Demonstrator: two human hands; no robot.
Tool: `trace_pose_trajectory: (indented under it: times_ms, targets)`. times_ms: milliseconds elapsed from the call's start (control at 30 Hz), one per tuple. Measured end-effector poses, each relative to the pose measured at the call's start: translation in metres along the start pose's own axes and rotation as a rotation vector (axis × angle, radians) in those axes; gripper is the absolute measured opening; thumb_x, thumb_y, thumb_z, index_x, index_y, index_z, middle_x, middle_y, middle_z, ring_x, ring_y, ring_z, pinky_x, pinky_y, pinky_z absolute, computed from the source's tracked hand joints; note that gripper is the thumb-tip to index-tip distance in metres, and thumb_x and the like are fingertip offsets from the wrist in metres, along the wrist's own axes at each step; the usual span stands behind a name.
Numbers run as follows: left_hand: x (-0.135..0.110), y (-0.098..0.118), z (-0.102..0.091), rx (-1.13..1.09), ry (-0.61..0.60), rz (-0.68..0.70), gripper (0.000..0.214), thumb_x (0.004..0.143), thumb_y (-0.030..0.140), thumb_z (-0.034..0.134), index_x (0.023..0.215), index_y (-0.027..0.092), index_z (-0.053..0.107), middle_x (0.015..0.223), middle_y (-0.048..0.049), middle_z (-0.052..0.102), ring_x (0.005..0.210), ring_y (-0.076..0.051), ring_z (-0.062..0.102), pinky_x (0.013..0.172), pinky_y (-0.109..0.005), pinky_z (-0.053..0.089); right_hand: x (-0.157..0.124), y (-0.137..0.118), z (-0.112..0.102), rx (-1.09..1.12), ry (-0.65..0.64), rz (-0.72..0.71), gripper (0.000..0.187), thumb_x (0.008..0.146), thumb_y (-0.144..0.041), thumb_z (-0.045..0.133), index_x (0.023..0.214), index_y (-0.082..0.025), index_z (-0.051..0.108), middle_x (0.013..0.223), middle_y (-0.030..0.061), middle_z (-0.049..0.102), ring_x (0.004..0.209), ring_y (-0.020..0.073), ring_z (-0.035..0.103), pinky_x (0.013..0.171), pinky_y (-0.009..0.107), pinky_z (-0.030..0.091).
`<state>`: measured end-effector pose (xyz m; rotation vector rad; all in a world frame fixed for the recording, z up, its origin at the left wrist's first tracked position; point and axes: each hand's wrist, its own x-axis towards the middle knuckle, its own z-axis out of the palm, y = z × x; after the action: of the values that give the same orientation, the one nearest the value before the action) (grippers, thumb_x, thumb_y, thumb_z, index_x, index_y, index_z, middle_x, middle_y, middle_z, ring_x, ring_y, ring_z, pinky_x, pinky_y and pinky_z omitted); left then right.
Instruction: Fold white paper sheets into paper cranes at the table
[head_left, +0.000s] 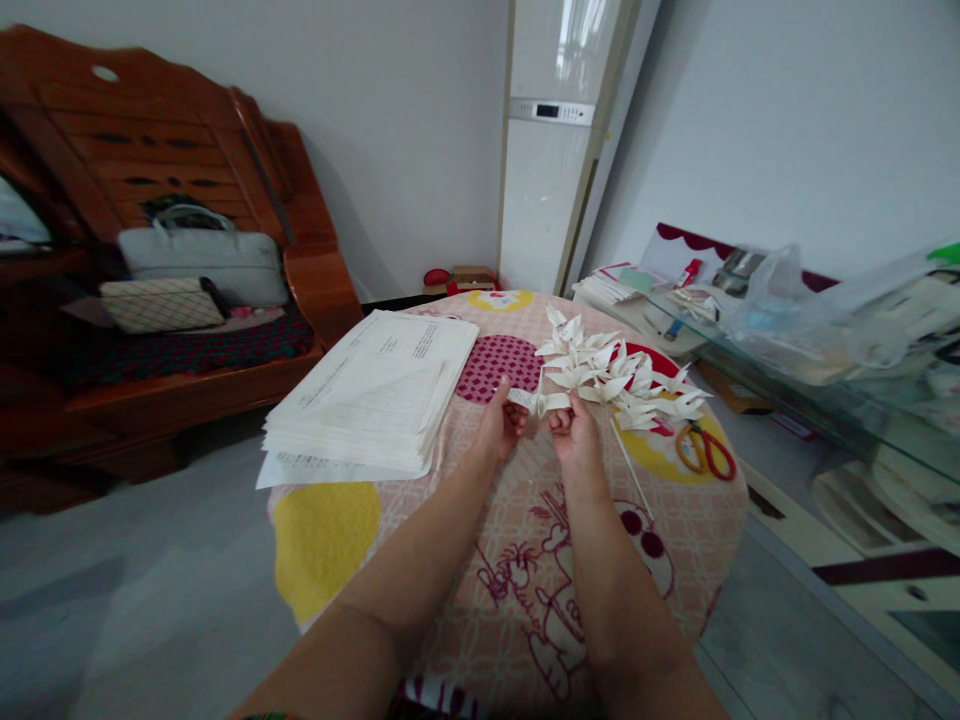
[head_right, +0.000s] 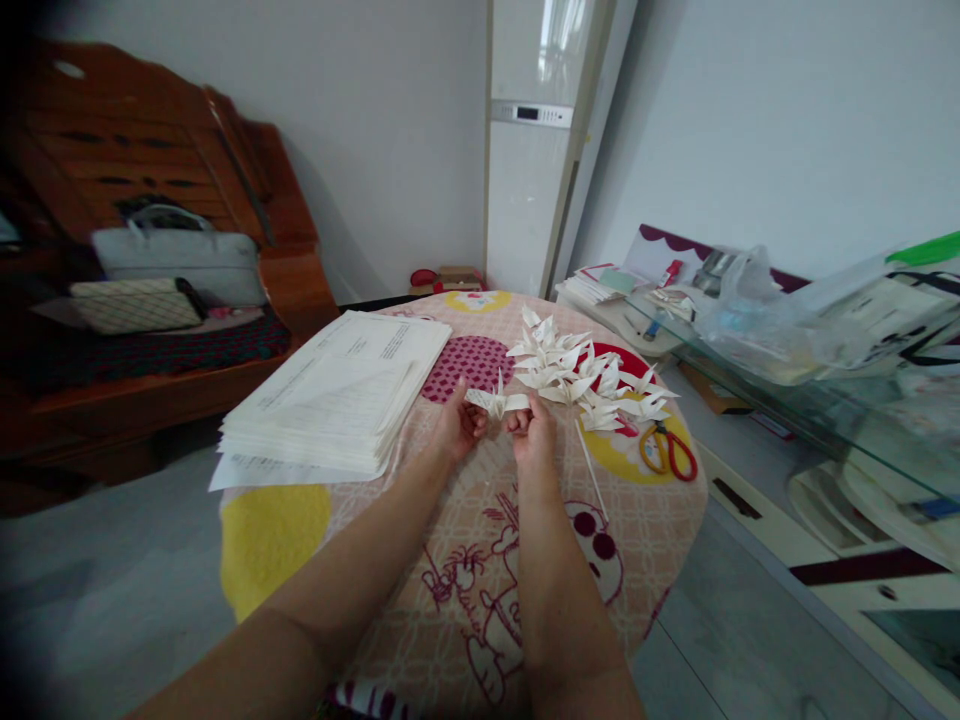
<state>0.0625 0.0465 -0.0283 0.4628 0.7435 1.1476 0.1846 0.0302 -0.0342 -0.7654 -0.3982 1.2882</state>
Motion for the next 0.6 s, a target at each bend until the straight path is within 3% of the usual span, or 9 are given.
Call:
trace_pose_trajectory:
  times_ms: [133, 200, 367, 600]
  targets:
    - [0.002, -0.007, 0.002, 0.114, 0.037, 0.072, 0.031, 0.076, 0.030, 0.074, 0.065, 0.017, 0.048, 0.044, 0.0044, 0.047, 0.034, -0.006, 0.038, 0.035, -0.018, 0.020, -0.003, -0.001, 0.003, -0.052, -0.003, 0.025, 0.048, 0.088, -0.054, 0.060, 0.058, -0.023, 0.038, 0.039, -0.0097, 0.033, 0.035, 0.0088, 0.037, 0.039, 0.024, 0.035]
    - [0.002, -0.009, 0.001, 0.119, 0.048, 0.101, 0.025, 0.076, 0.024, 0.071, 0.066, 0.017, 0.049, 0.043, 0.0050, 0.046, 0.034, -0.006, 0.038, 0.036, -0.018, 0.019, -0.005, 0.001, 0.006, -0.128, 0.029, -0.003, 0.049, 0.085, -0.061, 0.059, 0.059, -0.023, 0.042, 0.039, -0.0080, 0.040, 0.034, 0.0094, 0.039, 0.036, 0.024, 0.035]
    - [0.001, -0.009, 0.000, 0.124, 0.047, 0.123, 0.027, 0.076, 0.023, 0.071, 0.063, 0.017, 0.049, 0.042, 0.0052, 0.046, 0.033, -0.005, 0.036, 0.036, -0.017, 0.020, -0.007, 0.010, 0.010, -0.328, 0.098, -0.088, 0.035, 0.077, -0.046, 0.072, 0.061, -0.022, 0.050, 0.039, -0.0070, 0.047, 0.029, 0.0096, 0.039, 0.030, 0.023, 0.029]
    - [-0.001, -0.007, 0.003, 0.079, 0.022, 0.065, 0.033, 0.075, 0.030, 0.077, 0.065, 0.017, 0.049, 0.043, 0.0069, 0.044, 0.032, -0.004, 0.032, 0.035, -0.017, 0.015, -0.007, 0.014, 0.011, -0.311, 0.051, -0.050, 0.036, 0.074, -0.037, 0.072, 0.055, -0.022, 0.045, 0.034, -0.0089, 0.039, 0.027, 0.0072, 0.032, 0.029, 0.021, 0.023]
